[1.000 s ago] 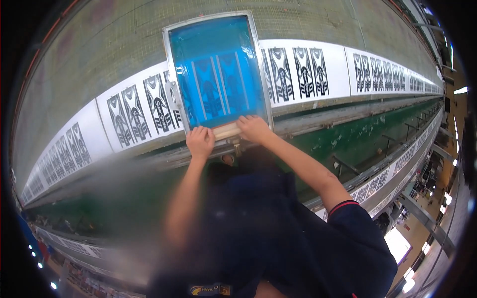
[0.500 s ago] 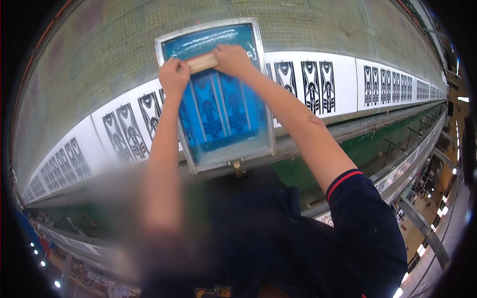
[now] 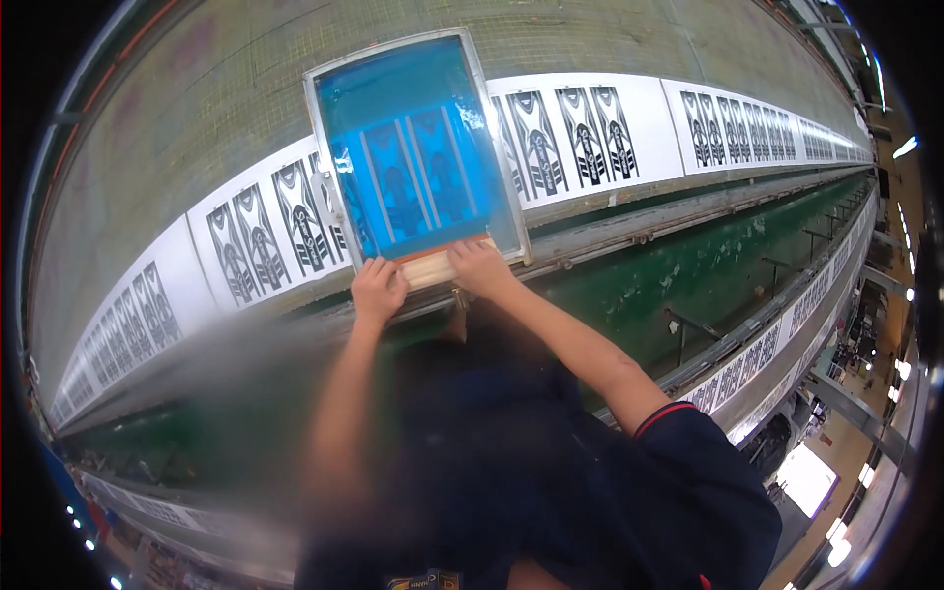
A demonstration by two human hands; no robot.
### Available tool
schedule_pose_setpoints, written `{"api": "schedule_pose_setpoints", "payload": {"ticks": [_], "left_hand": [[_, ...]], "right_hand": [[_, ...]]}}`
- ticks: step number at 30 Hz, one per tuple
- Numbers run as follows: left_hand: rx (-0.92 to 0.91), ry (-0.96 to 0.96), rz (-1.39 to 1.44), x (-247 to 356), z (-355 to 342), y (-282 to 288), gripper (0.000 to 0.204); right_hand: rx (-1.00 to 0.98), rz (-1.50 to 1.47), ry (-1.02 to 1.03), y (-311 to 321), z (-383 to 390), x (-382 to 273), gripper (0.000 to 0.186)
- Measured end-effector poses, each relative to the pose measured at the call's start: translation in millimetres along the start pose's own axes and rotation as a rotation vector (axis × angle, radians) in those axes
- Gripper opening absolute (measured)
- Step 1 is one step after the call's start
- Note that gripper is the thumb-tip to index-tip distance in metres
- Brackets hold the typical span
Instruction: Printing a design onto material using a hand-held squeegee and a screen on a long printing table.
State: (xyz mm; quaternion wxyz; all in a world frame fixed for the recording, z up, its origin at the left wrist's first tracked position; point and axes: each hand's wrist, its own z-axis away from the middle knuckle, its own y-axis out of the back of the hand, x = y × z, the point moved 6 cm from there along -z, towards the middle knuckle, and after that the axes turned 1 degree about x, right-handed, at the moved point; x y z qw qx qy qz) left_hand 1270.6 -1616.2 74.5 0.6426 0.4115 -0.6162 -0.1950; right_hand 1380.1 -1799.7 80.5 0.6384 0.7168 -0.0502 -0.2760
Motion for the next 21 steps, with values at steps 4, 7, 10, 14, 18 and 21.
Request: {"api": "schedule_pose_setpoints", "payload": {"ticks": [4,7,10,14,18,21], "left_hand": [[0.117,-0.093,-0.084,-11.8,-60.8,33.3,0.021],[0.664,0.327,-0.286,-79.6,-107.7,70.4,0.035],[0.378,0.900,0.639,-179.8,-134.5,74.5,0.042],[0.426,0.712,0.248,-48.9,-193.5,18.8,0.038],[0.531,0.700,0.299,16.9,-216.1,-25.5,0.035],[0.567,0.764,0.330,21.8,-212.2,-67.6,0.031]], "right_hand": [[0.013,0.055,-0.006,3.8,16.9,14.9,0.036],[0.047,0.070,0.020,18.3,10.1,14.9,0.023],[0.024,0.016,0.170,31.6,-4.7,2.9,0.016],[-0.060,-0.031,0.068,47.7,50.4,71.8,0.034],[0.050,0.085,0.151,80.2,76.6,101.1,0.039],[0.129,0.114,0.117,96.6,108.9,127.3,0.045]]}}
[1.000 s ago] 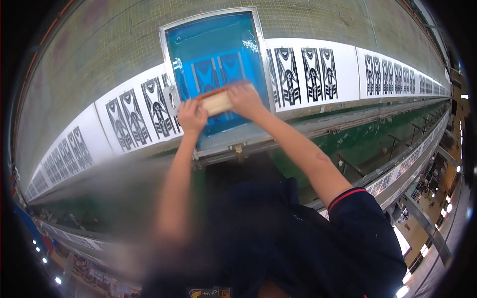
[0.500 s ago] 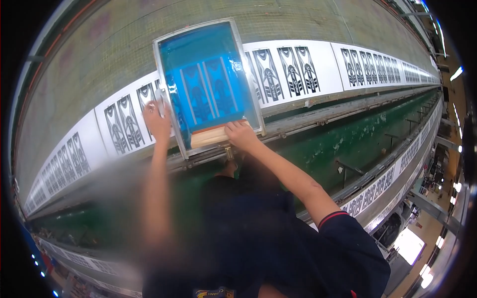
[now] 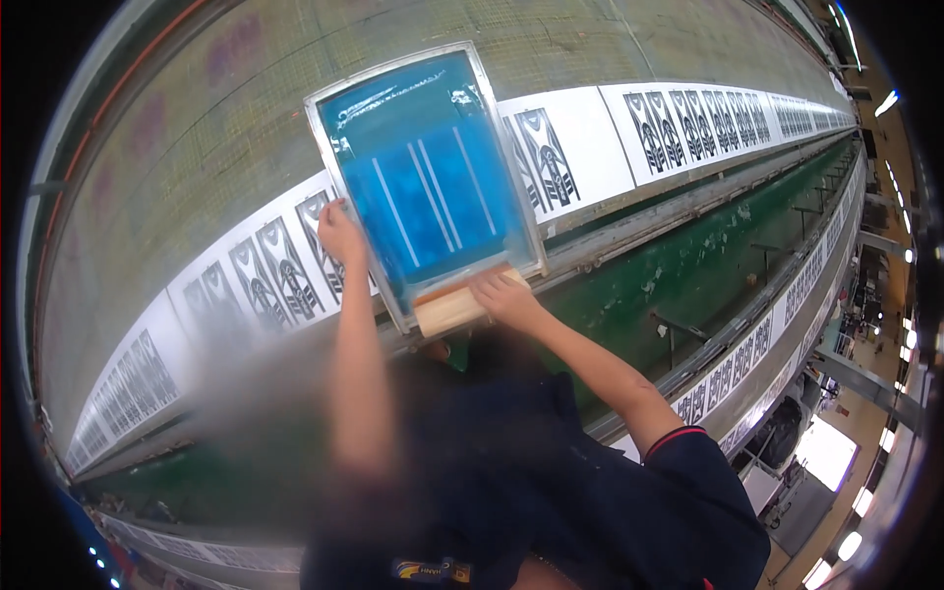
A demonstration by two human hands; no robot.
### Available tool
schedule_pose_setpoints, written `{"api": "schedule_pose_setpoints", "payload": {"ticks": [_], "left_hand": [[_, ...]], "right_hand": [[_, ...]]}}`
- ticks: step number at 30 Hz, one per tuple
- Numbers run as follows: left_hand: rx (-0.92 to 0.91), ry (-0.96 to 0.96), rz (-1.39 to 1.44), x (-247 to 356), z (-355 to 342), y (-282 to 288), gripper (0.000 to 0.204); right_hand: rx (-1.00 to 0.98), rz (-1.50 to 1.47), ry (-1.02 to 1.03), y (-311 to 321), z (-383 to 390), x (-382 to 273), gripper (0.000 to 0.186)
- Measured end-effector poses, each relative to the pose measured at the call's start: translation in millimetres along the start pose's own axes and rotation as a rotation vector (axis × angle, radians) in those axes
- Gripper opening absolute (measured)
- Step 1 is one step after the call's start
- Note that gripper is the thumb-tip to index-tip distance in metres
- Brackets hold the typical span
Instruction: Printing a design onto material using a hand-held squeegee and a screen on a long printing table.
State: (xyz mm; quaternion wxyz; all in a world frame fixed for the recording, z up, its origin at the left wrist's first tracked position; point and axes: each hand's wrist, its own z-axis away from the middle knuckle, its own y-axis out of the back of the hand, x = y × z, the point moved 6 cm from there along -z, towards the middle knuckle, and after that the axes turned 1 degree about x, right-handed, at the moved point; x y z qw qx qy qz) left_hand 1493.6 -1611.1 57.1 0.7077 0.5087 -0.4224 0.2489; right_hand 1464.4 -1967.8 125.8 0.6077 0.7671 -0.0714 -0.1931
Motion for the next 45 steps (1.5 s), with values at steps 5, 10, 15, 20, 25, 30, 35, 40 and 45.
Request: {"api": "schedule_pose_setpoints", "payload": {"ticks": [5,10,15,20,25,30,35,40,45], "left_hand": [[-0.048,0.001,0.129,-7.3,19.4,-30.9,0.030],[-0.028,-0.046,0.155,-14.3,10.5,-28.7,0.028],[-0.138,0.212,0.130,-34.7,0.1,-24.6,0.028],[0.038,-0.135,-0.201,45.6,-51.8,-65.5,0.030],[-0.070,-0.633,-0.128,115.9,-78.1,-118.3,0.021],[-0.109,-0.596,-0.033,80.3,1.0,-119.3,0.022],[-0.221,-0.547,-0.070,23.2,109.0,-51.9,0.016],[-0.320,-0.567,-0.124,-7.4,189.9,-13.3,0.011],[-0.569,-0.497,-0.196,5.3,190.4,-10.6,0.013]], "right_hand": [[-0.052,0.064,0.029,-19.7,1.2,67.4,0.044],[0.034,0.036,0.058,-37.1,-165.5,165.5,0.033],[-0.362,-0.051,0.155,-51.6,-319.7,219.8,0.023],[-0.305,-0.044,0.151,-54.3,-346.9,260.3,0.027],[-0.142,-0.075,0.011,-49.3,-329.9,238.6,0.043],[-0.083,-0.051,-0.043,-54.5,-240.7,220.1,0.044],[-0.157,-0.098,-0.006,-49.9,-127.1,135.8,0.038],[-0.078,-0.092,-0.015,-33.2,-35.7,83.6,0.033],[-0.276,-0.133,-0.017,-36.8,-24.7,80.0,0.024]]}}
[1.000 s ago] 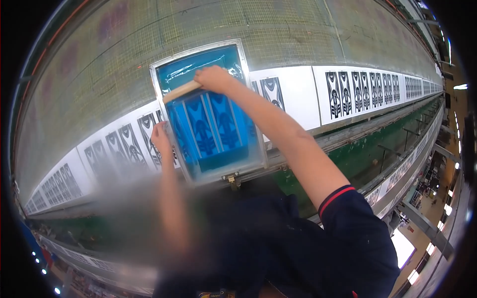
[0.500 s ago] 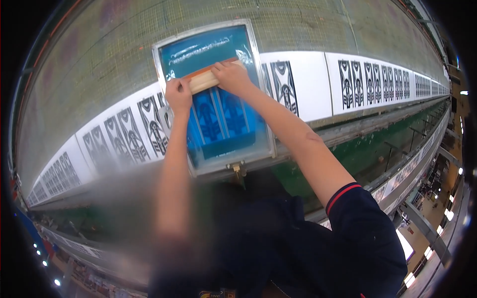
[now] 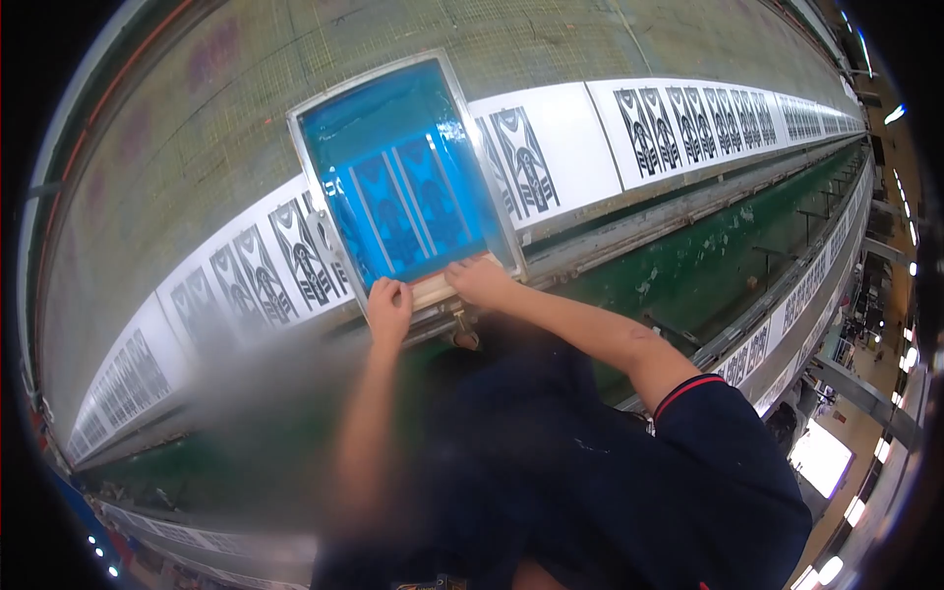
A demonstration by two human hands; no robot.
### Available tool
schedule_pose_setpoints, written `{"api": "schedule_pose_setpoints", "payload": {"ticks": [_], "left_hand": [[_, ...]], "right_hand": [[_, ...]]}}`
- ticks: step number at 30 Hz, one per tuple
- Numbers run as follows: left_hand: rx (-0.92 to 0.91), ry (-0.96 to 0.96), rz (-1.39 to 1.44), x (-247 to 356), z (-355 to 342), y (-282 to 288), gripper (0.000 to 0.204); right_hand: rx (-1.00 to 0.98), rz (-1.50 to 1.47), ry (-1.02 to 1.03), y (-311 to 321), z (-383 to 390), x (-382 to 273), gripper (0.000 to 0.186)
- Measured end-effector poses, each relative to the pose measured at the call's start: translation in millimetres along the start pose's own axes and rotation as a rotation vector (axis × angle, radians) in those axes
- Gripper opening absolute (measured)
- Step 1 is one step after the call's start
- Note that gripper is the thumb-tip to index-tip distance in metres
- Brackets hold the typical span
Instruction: Printing a design onto material using a hand-held squeegee and a screen on a long printing table.
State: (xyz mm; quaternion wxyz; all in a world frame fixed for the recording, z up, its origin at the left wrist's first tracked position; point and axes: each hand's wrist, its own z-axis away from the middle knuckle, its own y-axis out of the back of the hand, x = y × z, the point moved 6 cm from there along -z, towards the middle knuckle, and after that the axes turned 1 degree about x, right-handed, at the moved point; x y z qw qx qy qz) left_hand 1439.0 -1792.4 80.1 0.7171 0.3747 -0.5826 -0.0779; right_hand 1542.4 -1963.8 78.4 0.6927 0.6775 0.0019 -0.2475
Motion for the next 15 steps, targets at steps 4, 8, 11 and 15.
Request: {"api": "schedule_pose_setpoints", "payload": {"ticks": [4,8,11,15], "left_hand": [[-0.092,0.100,0.019,-16.3,-81.3,28.4,0.019],[0.142,0.007,0.000,-20.9,-238.6,45.7,0.026],[0.232,0.030,-0.033,-41.8,-322.8,61.4,0.027],[0.337,0.080,-0.117,-41.6,-330.4,47.1,0.019]], "right_hand": [[-0.108,0.039,0.136,32.2,-98.3,36.1,0.018],[0.068,0.231,0.131,69.4,-237.7,129.1,0.020],[0.206,0.110,0.029,106.2,-302.5,164.3,0.029],[0.258,0.117,-0.125,96.0,-299.5,187.1,0.045]]}}
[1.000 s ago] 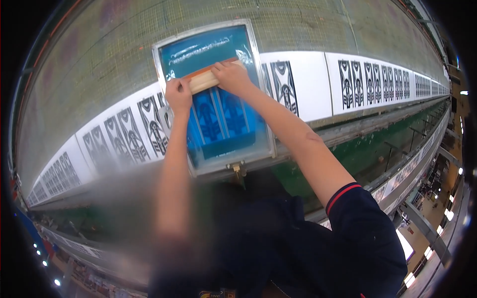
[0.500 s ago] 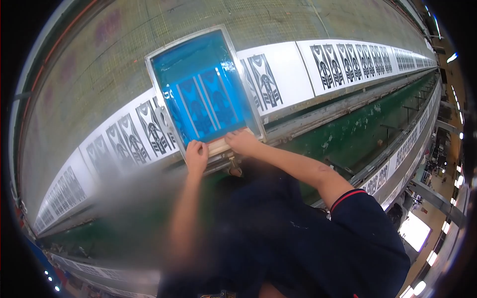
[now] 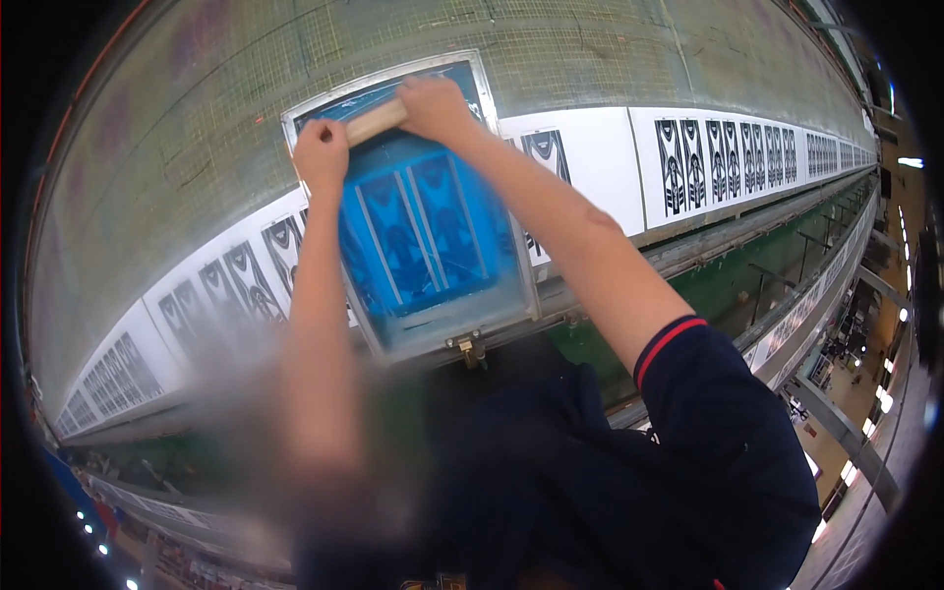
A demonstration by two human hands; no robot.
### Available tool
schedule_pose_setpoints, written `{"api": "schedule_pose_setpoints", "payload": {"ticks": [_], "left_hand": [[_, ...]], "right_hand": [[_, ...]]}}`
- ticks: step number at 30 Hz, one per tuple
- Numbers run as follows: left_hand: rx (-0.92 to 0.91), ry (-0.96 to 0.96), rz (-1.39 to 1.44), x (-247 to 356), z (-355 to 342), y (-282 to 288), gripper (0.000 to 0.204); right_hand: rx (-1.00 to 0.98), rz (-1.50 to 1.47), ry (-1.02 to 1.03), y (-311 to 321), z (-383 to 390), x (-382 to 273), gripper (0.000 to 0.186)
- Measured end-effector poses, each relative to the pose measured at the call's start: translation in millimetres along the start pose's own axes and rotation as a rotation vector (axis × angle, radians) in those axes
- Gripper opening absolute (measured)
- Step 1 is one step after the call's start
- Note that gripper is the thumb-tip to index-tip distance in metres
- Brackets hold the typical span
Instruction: Printing a design onto material using a hand-held squeegee and a screen on a long printing table.
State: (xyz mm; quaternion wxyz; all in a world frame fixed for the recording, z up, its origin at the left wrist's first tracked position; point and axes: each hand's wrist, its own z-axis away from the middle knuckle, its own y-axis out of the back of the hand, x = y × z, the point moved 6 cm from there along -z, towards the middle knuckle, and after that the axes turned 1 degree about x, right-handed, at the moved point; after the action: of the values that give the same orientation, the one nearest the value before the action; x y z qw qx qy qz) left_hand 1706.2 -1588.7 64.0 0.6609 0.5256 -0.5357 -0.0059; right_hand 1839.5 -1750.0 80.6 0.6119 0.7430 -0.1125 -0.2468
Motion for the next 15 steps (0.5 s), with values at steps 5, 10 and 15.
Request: {"api": "schedule_pose_setpoints", "payload": {"ticks": [5,10,15], "left_hand": [[0.084,-0.146,0.072,9.9,129.5,15.8,0.014],[-0.071,-0.108,0.082,10.4,268.3,47.8,0.009],[-0.163,-0.066,0.049,9.1,357.1,73.8,0.009]], "right_hand": [[0.070,-0.022,-0.018,-3.7,127.7,-44.9,0.043],[-0.041,-0.022,-0.085,1.2,266.6,-107.8,0.048],[-0.134,-0.123,-0.134,10.8,348.3,-153.8,0.044]]}}
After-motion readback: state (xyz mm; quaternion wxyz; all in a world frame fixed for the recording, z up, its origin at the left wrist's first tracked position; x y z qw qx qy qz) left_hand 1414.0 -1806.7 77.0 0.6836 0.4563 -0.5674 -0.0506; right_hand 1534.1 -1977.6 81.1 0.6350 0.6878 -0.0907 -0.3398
